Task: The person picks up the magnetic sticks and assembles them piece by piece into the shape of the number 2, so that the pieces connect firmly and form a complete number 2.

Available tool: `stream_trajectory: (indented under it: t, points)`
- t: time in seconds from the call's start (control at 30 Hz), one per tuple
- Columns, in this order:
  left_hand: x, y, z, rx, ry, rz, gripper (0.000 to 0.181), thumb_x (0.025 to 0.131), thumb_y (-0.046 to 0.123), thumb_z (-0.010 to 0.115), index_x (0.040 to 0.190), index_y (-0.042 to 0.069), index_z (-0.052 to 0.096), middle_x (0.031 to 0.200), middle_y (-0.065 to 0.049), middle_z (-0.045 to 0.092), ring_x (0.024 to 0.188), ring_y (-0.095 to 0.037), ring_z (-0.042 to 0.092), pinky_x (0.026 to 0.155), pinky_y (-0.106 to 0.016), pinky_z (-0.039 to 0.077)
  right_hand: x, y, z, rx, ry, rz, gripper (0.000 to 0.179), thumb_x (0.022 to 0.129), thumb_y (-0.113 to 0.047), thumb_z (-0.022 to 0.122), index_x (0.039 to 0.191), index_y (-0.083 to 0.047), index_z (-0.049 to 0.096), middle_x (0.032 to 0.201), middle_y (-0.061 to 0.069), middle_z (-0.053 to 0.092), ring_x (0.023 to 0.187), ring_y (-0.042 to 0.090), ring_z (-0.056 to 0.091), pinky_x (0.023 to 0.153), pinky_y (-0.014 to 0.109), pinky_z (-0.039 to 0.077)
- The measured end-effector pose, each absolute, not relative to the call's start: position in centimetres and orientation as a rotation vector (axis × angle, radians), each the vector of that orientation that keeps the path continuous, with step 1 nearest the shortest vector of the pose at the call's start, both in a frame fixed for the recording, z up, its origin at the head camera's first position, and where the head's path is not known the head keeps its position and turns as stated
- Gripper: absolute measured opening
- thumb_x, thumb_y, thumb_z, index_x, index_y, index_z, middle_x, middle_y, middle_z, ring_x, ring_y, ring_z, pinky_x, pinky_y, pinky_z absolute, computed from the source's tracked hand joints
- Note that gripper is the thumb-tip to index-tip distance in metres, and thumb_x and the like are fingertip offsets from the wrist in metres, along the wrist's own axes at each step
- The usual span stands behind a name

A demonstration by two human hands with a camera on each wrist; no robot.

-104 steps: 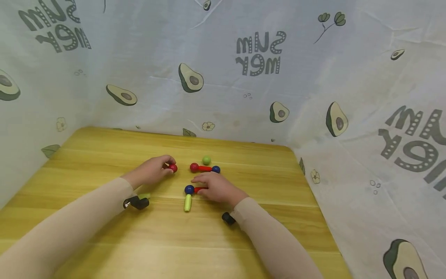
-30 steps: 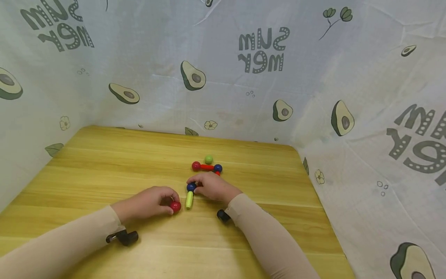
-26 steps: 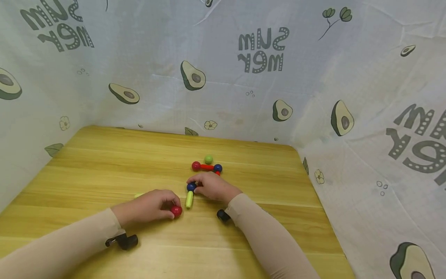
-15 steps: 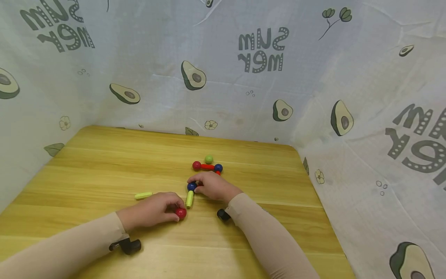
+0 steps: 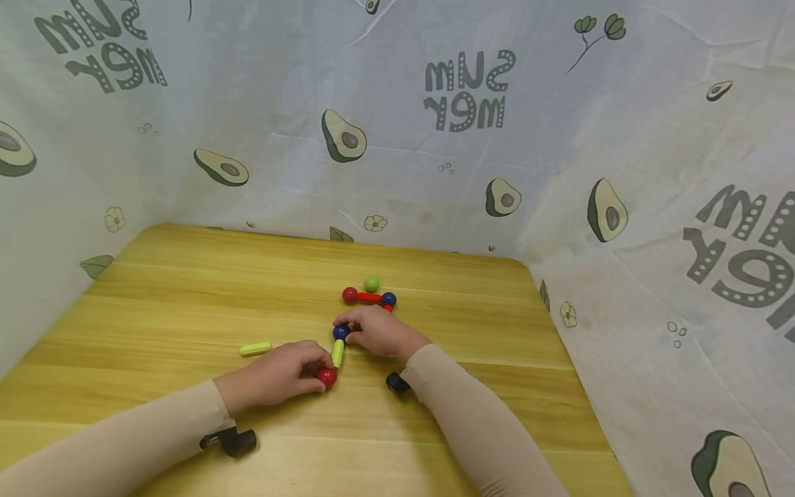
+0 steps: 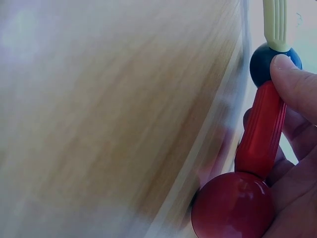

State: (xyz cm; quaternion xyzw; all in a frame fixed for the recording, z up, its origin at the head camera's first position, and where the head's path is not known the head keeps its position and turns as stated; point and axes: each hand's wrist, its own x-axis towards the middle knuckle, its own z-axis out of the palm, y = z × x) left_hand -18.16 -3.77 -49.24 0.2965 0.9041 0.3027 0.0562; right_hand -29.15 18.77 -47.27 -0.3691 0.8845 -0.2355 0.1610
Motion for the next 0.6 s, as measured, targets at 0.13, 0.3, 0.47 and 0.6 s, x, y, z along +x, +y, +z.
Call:
stream_trajectory:
  t: [0.13, 0.3, 0.47, 0.6]
  points:
    - [-18.18, -3.72, -49.25, 0.895, 2.743, 0.929, 0.02, 0.095, 0.026, 0.081, 0.11, 0.022, 0.069, 0.103, 0.01, 0.064, 0.092, -0.003, 0.062, 0.085, -0.027, 0.055, -29.06, 18.68, -47.17, -1.054, 2.529, -0.672, 0.033, 0.1, -0.013, 0.072, 0.133, -0.019, 0.071, 0.132, -0.001, 0.073, 0.116, 0.014, 0.066, 0.107, 0.039, 0.054]
    - [-18.31, -3.63, -49.32, 0.893, 2.745, 0.929, 0.02, 0.095, 0.026, 0.081, 0.11, 0.022, 0.069, 0.101, 0.011, 0.063, 0.091, -0.002, 0.06, 0.084, -0.027, 0.055, -29.1, 18.68, -47.15, -1.052, 2.531, -0.684, 0.033, 0.1, -0.013, 0.072, 0.133, -0.018, 0.071, 0.131, -0.001, 0.073, 0.113, 0.013, 0.067, 0.105, 0.039, 0.055]
    - [-18.4, -3.56, -49.47, 0.88, 2.752, 0.921, 0.021, 0.094, 0.025, 0.082, 0.11, 0.021, 0.069, 0.101, 0.011, 0.062, 0.09, -0.002, 0.06, 0.083, -0.026, 0.054, -29.12, 18.65, -47.11, -1.046, 2.532, -0.695, 0.033, 0.1, -0.013, 0.073, 0.133, -0.019, 0.072, 0.129, -0.003, 0.073, 0.107, 0.011, 0.065, 0.099, 0.036, 0.055]
    - [-18.43, -3.54, -49.35, 0.873, 2.743, 0.932, 0.022, 0.094, 0.024, 0.082, 0.111, 0.02, 0.069, 0.101, 0.009, 0.063, 0.091, -0.003, 0.061, 0.084, -0.026, 0.055, -29.09, 18.63, -47.04, -1.037, 2.533, -0.708, 0.033, 0.099, -0.013, 0.074, 0.132, -0.019, 0.072, 0.123, -0.003, 0.074, 0.098, 0.012, 0.063, 0.091, 0.032, 0.054]
